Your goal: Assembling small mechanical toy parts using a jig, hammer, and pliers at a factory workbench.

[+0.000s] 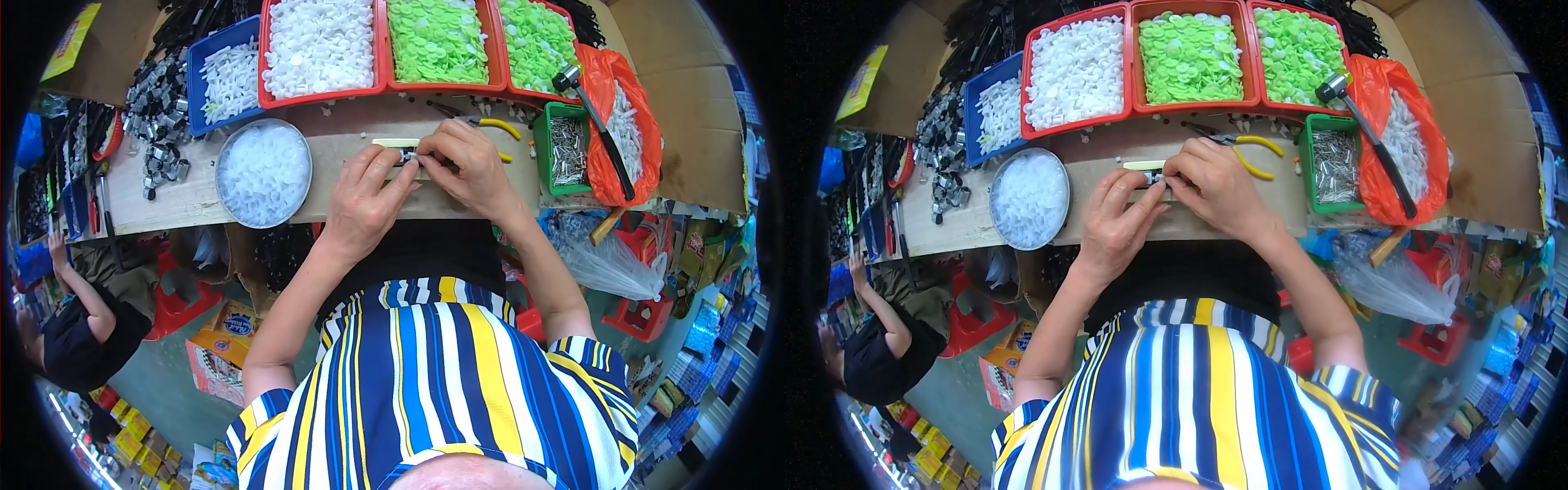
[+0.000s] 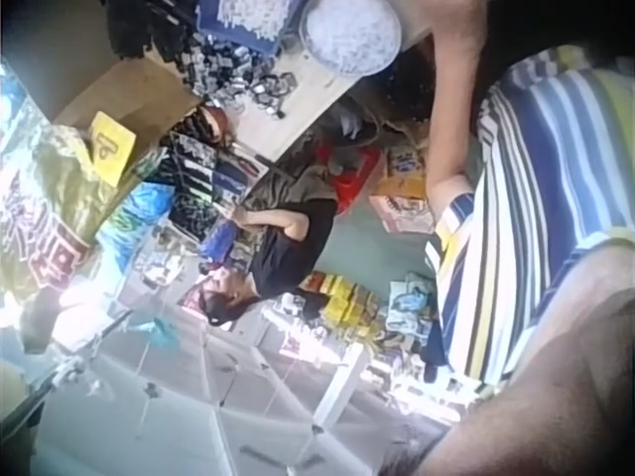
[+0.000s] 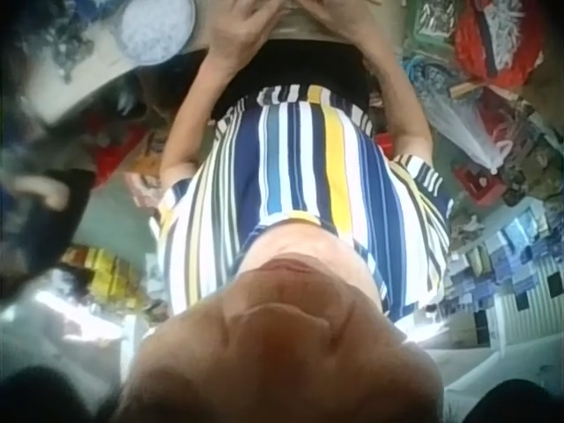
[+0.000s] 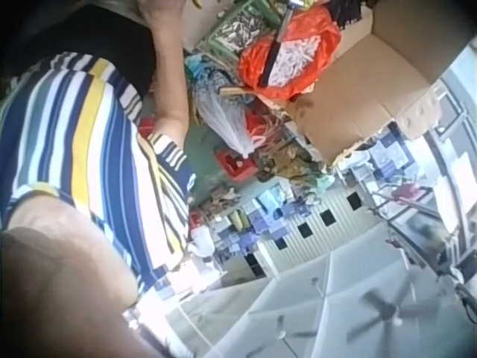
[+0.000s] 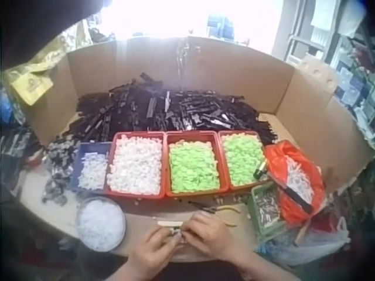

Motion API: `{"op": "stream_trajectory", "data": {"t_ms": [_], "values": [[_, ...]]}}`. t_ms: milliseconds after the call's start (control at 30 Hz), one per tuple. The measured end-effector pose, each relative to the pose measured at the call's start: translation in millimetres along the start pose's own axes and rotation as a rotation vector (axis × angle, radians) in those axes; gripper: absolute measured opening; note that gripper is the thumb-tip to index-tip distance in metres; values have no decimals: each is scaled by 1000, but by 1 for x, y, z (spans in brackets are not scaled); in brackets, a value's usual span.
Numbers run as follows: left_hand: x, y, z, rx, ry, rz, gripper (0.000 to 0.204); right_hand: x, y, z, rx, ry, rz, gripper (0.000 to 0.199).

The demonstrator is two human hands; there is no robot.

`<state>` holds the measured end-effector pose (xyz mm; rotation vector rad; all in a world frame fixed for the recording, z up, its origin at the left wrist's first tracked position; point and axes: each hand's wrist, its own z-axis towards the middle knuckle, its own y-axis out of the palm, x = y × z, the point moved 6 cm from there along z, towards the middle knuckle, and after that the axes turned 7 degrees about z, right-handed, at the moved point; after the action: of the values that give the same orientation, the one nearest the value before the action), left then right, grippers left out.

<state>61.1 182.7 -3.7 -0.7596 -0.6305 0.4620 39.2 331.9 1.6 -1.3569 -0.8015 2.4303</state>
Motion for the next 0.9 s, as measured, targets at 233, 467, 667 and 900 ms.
{"op": "stream_trajectory", "data": {"t_ms": [233, 467, 667, 900], "values": [[-1, 3, 0, -32, -4, 7, 34, 4, 1, 1, -68, 38, -21, 11], [1, 3, 2, -42, 4, 13, 32, 4, -2, 0, -46, 26, -19, 15], [0, 5, 2, -41, -10, 14, 31, 4, -2, -3, -38, -13, -60, 14], [0, 4, 8, -51, -32, -46, 30, 3, -2, -5, 12, -7, -58, 13]]}}
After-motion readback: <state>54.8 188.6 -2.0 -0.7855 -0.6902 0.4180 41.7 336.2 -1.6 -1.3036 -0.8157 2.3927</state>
